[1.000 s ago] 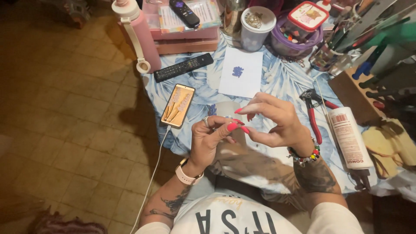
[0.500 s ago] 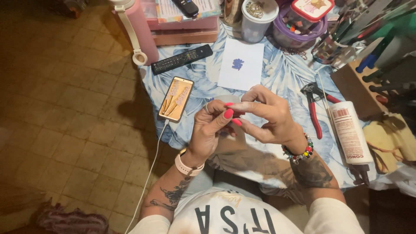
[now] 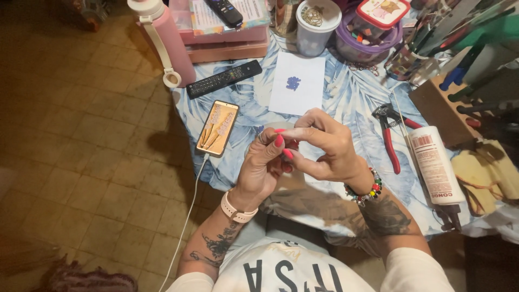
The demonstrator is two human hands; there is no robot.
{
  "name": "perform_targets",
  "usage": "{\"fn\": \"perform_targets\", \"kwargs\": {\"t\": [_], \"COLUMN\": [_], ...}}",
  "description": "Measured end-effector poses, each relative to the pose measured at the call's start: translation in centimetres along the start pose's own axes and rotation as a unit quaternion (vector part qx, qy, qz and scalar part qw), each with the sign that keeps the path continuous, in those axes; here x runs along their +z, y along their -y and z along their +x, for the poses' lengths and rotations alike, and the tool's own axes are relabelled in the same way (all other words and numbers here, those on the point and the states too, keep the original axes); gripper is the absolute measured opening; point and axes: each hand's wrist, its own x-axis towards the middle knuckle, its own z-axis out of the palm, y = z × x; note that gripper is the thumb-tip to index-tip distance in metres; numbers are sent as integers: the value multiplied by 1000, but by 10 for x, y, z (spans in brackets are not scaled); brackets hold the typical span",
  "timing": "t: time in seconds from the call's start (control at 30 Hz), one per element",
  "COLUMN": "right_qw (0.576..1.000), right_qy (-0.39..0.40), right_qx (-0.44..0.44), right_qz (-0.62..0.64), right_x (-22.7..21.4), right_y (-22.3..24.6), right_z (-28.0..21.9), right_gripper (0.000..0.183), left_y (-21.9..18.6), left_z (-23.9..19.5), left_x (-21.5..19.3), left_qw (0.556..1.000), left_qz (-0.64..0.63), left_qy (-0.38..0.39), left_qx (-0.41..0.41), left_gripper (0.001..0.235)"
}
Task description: Decorating a grey tumbler by gluing small blue floral-shaped cutouts onto its surface
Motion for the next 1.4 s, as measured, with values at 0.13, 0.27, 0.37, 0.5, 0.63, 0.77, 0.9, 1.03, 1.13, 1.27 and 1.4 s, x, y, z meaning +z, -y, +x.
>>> {"fn": "perform_targets", "kwargs": {"t": [0.13, 0.27, 0.37, 0.5, 0.63, 0.77, 0.9, 1.03, 1.13, 1.27, 1.4], "right_qw": [999, 999, 999, 999, 978, 958, 988, 997, 998, 999, 998], "right_qy": [-7, -8, -12, -13, -21, -55, -62, -56, -46, -36, -35], "right_qx": [-31, -29, 1, -23, -146, -174, -86, -42, -29, -8, 8], "right_qz": [-33, -29, 39, 40, -150, -221, -113, -32, 0, 30, 53], "right_x": [-1, -4, -6, -10, -11, -12, -14, -14, -12, -11, -11], "right_y": [1, 2, 0, -1, 2, -8, -17, -26, -28, -29, -31], "right_z": [-1, -1, 0, 4, 13, 14, 9, 6, 4, 4, 5], "right_gripper": [15, 12, 10, 10, 7, 9, 5, 7, 8, 10, 11], "left_y": [6, 0, -20, -26, -30, -29, -27, -24, -30, -36, -39], "left_z": [4, 7, 1, -1, 0, 2, 1, 6, 3, 2, 4], "left_x": [-12, -11, 15, 21, 27, 24, 23, 16, 22, 26, 29], "left_qw": [999, 991, 966, 958, 948, 936, 931, 913, 911, 918, 922], "left_qz": [33, 121, 237, 267, 297, 319, 329, 360, 369, 359, 358], "left_qy": [-16, -25, 0, 10, 0, 32, 50, 73, 76, 70, 63], "left_qx": [-1, 55, 105, 109, 115, 143, 149, 177, 167, 150, 136], "left_gripper": [18, 17, 18, 16, 16, 40, 65, 54, 39, 25, 21]}}
